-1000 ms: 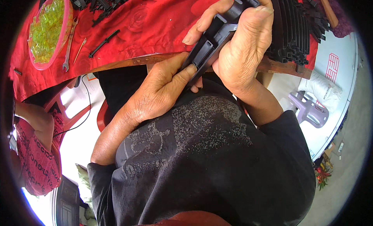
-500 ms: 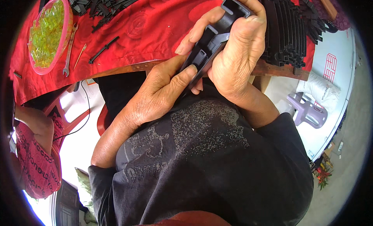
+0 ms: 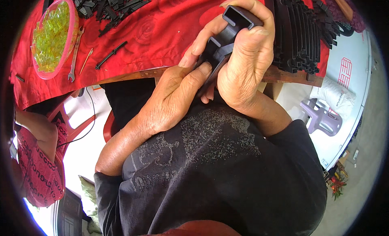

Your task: The person assembles black plastic housing components by hand, fitting green connector pins and a plastic chassis into the housing.

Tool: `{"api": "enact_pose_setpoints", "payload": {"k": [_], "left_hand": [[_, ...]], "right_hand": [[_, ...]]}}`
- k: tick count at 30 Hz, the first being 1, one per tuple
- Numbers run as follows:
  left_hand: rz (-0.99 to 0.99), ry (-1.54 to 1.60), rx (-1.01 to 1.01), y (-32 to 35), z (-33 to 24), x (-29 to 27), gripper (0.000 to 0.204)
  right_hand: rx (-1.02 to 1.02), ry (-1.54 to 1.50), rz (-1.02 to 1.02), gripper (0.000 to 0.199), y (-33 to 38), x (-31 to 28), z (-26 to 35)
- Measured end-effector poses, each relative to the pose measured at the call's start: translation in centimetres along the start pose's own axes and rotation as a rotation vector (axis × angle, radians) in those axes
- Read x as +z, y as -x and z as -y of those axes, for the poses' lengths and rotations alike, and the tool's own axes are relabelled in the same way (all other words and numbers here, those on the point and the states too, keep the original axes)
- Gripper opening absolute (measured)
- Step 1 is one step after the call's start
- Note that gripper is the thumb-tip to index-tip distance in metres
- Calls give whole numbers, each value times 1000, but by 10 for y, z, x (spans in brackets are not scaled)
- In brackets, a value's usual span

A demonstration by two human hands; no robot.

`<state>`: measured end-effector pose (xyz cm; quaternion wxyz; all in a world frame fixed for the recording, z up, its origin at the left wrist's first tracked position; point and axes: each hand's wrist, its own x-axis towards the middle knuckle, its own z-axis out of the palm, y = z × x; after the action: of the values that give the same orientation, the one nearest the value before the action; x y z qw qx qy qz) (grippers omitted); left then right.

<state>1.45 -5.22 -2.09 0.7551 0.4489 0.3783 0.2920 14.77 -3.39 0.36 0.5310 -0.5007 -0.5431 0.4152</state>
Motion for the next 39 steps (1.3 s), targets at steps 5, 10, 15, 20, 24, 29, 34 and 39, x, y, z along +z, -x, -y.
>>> {"api": "enact_pose_setpoints", "payload": {"k": [5, 10, 15, 20, 24, 29, 34, 39], "left_hand": [[51, -4, -94, 0, -6, -1, 39], [25, 46, -123, 1, -6, 2, 31], [8, 27, -257, 2, -14, 1, 40], [-25, 103, -220, 5, -16, 2, 44], [53, 46, -292, 5, -14, -3, 59], [-3, 127, -218, 9, -15, 1, 60], [88, 126, -135, 3, -7, -8, 45], [8, -17, -72, 14, 4, -11, 38]], "right_hand": [[-14, -123, -4, 69, 3, -5, -7], [5, -229, -13, 70, 1, 1, -7], [-60, -240, 48, 69, 1, 3, -6], [-86, -199, 73, 67, -1, 4, -5], [-130, -176, 114, 62, 0, 5, -6], [-123, -194, 128, 60, 2, 4, -7], [-5, -254, 102, 61, -2, -2, -15], [80, -272, -42, 57, -14, -11, -23]]}}
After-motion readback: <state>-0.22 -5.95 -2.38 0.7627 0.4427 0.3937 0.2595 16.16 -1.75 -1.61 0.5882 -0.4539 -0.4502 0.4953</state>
